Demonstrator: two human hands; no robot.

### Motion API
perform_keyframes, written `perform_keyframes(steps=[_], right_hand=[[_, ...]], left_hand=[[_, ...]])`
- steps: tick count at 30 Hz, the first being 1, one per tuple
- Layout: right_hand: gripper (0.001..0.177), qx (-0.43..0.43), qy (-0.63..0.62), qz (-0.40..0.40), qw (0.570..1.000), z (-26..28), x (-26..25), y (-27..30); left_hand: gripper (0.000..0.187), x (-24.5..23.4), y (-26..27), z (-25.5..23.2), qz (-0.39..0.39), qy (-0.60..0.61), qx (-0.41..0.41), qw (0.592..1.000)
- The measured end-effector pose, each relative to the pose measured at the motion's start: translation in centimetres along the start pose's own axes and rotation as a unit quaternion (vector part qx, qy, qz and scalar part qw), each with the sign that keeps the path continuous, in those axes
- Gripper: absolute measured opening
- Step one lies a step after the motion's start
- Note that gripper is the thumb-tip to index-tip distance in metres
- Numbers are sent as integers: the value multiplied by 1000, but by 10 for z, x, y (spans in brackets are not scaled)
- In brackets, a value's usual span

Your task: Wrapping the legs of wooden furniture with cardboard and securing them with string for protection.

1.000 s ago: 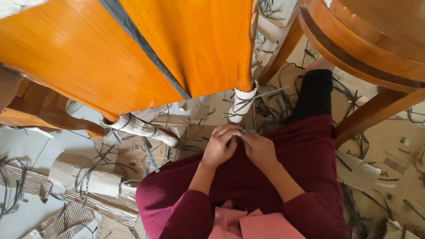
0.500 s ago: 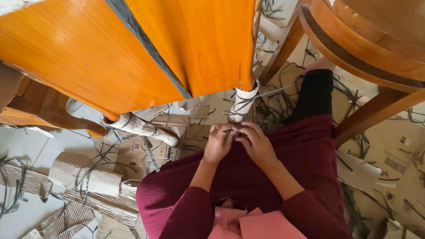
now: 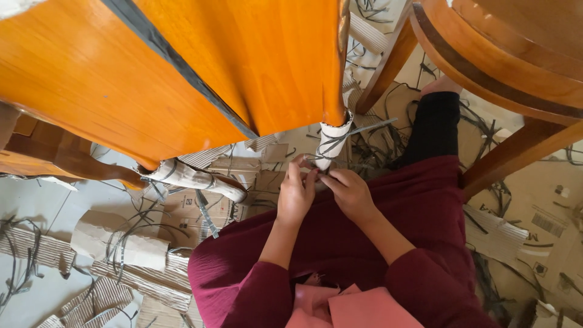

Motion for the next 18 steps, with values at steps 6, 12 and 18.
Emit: perform_keyframes(steps=[6,12,18], right_hand=[[13,187,-68,123,972,-18,18,1],[16,302,-163,233,910,-33,31,2],[17,314,-173,238,903,-27,25,-3]], left_hand=[[25,-13,8,-5,-27,-99,-25,994],[18,63,47,110,154,188,-277,930],[17,139,90,112,7,650,-414,638]])
Point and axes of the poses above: each hand's wrist, its own y-axis away from the middle knuckle, its own x-axis out of the palm, z = x × y, the point moved 9 cm from there along -y, towards the middle knuckle, and after that the axes turned 9 degrees about z, right-handed, at the moved point
